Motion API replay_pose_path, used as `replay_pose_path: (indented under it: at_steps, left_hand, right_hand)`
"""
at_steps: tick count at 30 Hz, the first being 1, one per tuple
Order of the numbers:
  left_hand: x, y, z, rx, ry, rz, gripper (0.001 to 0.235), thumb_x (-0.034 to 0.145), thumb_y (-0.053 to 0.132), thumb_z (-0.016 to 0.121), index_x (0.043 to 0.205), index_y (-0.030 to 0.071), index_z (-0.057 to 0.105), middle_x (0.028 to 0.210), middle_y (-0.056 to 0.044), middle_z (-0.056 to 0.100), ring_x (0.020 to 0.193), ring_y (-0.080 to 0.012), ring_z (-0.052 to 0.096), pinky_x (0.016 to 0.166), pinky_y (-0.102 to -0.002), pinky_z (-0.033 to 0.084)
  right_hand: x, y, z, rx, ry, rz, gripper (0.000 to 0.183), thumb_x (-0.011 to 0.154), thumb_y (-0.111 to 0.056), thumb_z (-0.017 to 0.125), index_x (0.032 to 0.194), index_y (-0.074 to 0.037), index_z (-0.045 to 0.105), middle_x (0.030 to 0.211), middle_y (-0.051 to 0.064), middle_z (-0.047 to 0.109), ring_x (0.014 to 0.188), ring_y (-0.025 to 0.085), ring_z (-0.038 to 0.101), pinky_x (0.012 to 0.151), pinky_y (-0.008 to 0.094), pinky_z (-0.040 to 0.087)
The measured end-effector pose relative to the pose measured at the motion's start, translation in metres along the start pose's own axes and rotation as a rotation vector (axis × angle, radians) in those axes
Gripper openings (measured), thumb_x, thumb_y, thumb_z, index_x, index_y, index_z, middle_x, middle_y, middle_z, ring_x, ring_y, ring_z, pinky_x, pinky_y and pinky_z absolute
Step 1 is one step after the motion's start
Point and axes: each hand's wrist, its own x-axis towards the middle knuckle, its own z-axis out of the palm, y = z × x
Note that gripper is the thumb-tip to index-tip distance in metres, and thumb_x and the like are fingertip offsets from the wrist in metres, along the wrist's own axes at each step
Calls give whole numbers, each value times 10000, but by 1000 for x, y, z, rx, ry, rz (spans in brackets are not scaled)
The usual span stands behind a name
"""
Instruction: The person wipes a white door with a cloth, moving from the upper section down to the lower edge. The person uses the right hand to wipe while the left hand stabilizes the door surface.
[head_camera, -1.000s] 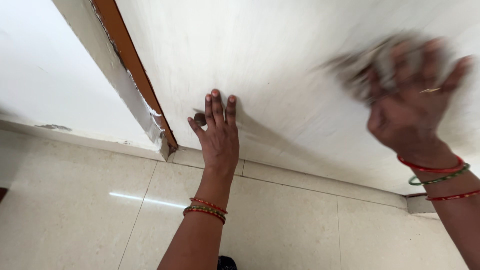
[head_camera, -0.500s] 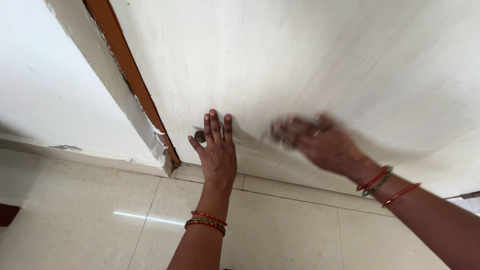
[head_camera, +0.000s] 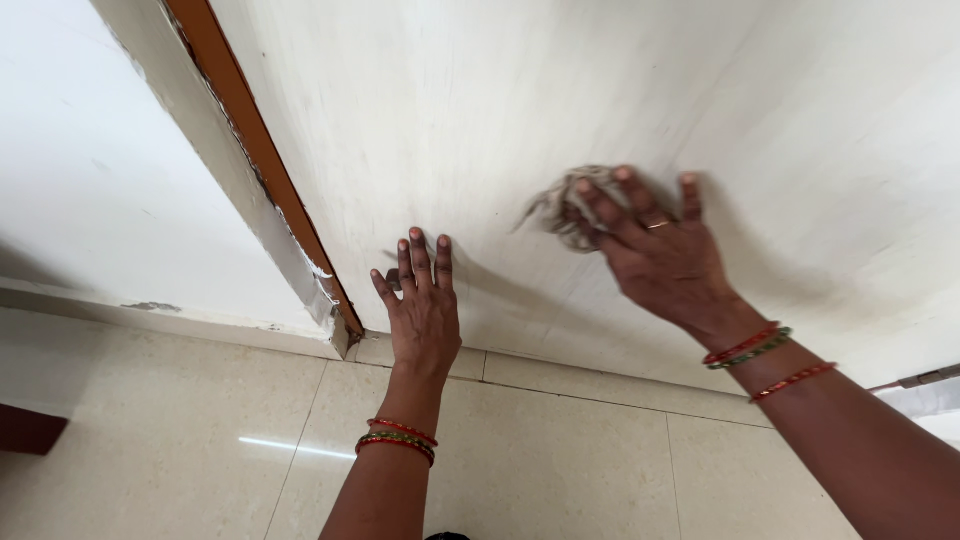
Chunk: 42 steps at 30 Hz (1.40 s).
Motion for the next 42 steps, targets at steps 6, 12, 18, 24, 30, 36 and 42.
replay_pose_path:
  at_steps: [6,12,18,24,30,36,42]
  left_hand:
    - [-6,4,-25,-40,-45,-2,957,887,157,642,1612,16,33,1662,-292,8,1540,-399,117,1161,-664,220]
    - [-2,20,-93,-293,-29,-55,1179,808,358,805,1567,-73,13,1657,-297,-26,1545,-428,48,1193,-659,177]
    - [41,69,-201,-311,223,133,1181,795,361,803,1549,-54,-4,1622,-328,-37,1505,-482,-19,1177,-688,127]
    - [74,104,-276,111,433,202,1132,886,154,716,1634,167,-134,1675,-192,-158,1527,-430,-104,1128,-765,212]
    - [70,100,-287,196,208,190,1164,908,112,691,1594,239,-241,1664,-146,-246,1504,-447,-168,1078,-790,264]
    - [69,100,-294,252,68,191,1247,882,95,733,1586,204,-291,1651,-189,-291,1482,-474,-205,1069,-784,230]
    - [69,102,-290,273,80,172,1217,899,108,712,1589,188,-287,1648,-212,-284,1480,-484,-199,1061,-782,237]
  right_hand:
    - [-71,95,10,184,102,524,745,1125,-356,464,1720,-210,41,1742,147,-79,1605,356,-95,1174,665,-133]
    - [-90,129,-1,392,399,797,596,1150,-138,260,1682,-107,-9,1727,263,-126,1565,441,-95,1305,510,79]
    - [-1,67,-35,500,281,470,697,1006,-237,447,1626,16,256,1667,324,71,1542,528,47,1232,688,52]
    - [-3,68,-35,74,184,121,596,1057,-468,541,1599,-275,383,1745,41,92,1599,285,67,1253,620,-52]
    - [-100,169,-13,223,192,577,718,1105,-525,391,1671,-130,197,1738,196,67,1623,385,28,1242,651,-48]
    - [-110,217,-22,351,535,982,809,1129,-511,330,1676,47,121,1703,274,-67,1630,431,-29,1332,558,125]
    - [5,168,-62,284,597,811,696,1146,-549,403,1688,-141,245,1726,176,85,1631,370,73,1314,560,131]
